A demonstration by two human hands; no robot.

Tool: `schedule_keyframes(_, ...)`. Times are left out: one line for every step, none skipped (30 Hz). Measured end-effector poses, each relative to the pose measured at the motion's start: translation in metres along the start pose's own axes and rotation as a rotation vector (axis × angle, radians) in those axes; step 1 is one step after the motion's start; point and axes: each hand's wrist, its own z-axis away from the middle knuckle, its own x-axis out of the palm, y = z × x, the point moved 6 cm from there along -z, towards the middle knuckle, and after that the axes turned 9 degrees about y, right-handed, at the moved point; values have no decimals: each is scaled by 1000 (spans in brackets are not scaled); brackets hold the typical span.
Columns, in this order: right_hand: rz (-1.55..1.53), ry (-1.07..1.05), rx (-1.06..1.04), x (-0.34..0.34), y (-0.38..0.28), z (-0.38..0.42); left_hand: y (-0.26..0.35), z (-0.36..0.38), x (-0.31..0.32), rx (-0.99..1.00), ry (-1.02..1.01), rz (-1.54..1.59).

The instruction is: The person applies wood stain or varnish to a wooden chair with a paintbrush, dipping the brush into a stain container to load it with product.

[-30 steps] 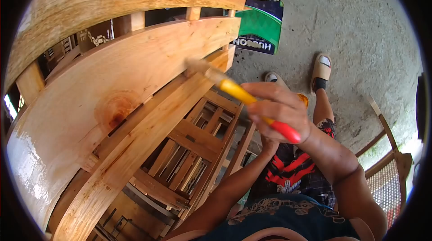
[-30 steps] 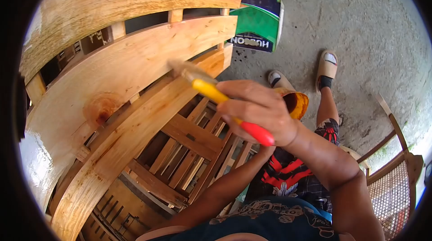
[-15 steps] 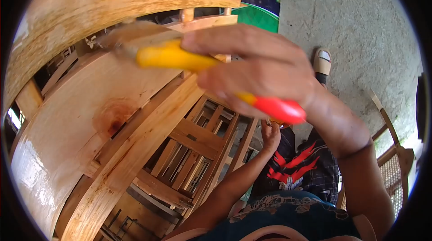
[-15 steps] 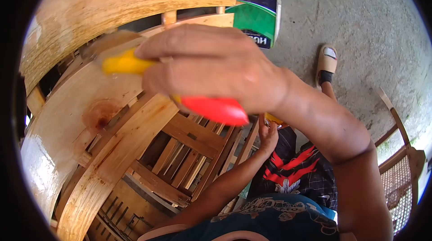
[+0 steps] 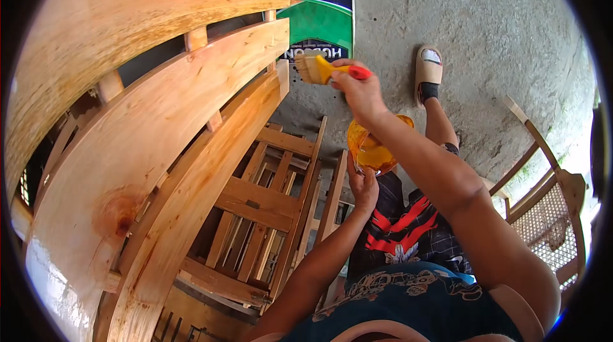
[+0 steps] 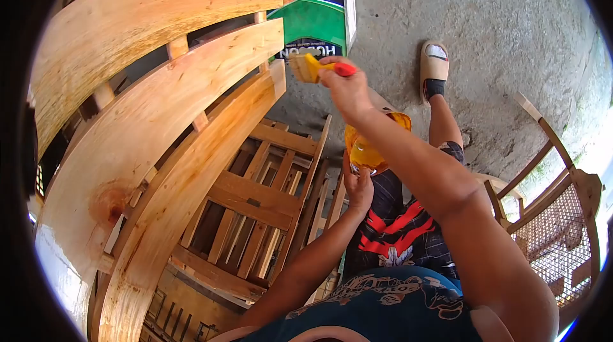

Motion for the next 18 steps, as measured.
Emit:
schedule_keyframes(-45, 38, 50, 10, 15, -1, 0, 0, 1, -38, 6, 61)
schedule_keyframes(-47, 46, 50, 20, 29, -4, 0, 1, 2, -76, 10, 124)
schedule_keyframes(-66, 50, 111, 30, 42, -4, 1, 3, 3, -87, 9, 119)
schedule_keyframes(-86, 50, 168, 35, 50, -4, 2, 3, 3, -96, 12, 147)
schedule_keyframes(-89, 54, 164, 31, 52, -1, 4, 0, 4, -101, 12, 174)
schedule_keyframes(-155, 15, 188, 30, 46, 12, 9, 1, 3, -102, 10, 171)
schedule_keyframes(-220, -23, 213, 27, 45, 20, 12, 3, 1, -95, 11, 71)
schedule_keyframes(-259, -27, 185, 16, 45, 18, 16, 3, 2, -84, 8, -25)
schedule_keyframes(-254, -29, 177, 17, 44, 13, 18, 0, 4, -81, 4, -17)
schedule_keyframes(-236, 57, 170, 12, 44, 7, 19, 1, 4, -73, 8, 17)
schedule_keyframes(-219, 142, 162, 8, 45, 1, 20, 1, 6, -65, 12, 50)
schedule_keyframes(-229, 103, 190, 18, 48, -3, 16, 0, 6, -63, 13, 55)
schedule_keyframes(-226, 104, 192, 23, 52, -1, 11, 1, 6, -105, 8, 151)
schedule_keyframes(-205, 74, 228, 30, 59, 2, 7, 2, 4, -146, 2, 245)
schedule_keyframes(-186, 45, 265, 34, 63, 6, 6, 1, 4, -148, 3, 241)
schedule_keyframes(-236, 40, 269, 30, 62, 12, 6, 3, 3, -115, 14, 165)
schedule_keyframes(-238, 43, 271, 25, 59, 13, 7, 2, 2, -78, 21, 92)
schedule_keyframes(-292, 68, 247, 18, 55, 9, 10, -1, 3, -78, 22, 94)
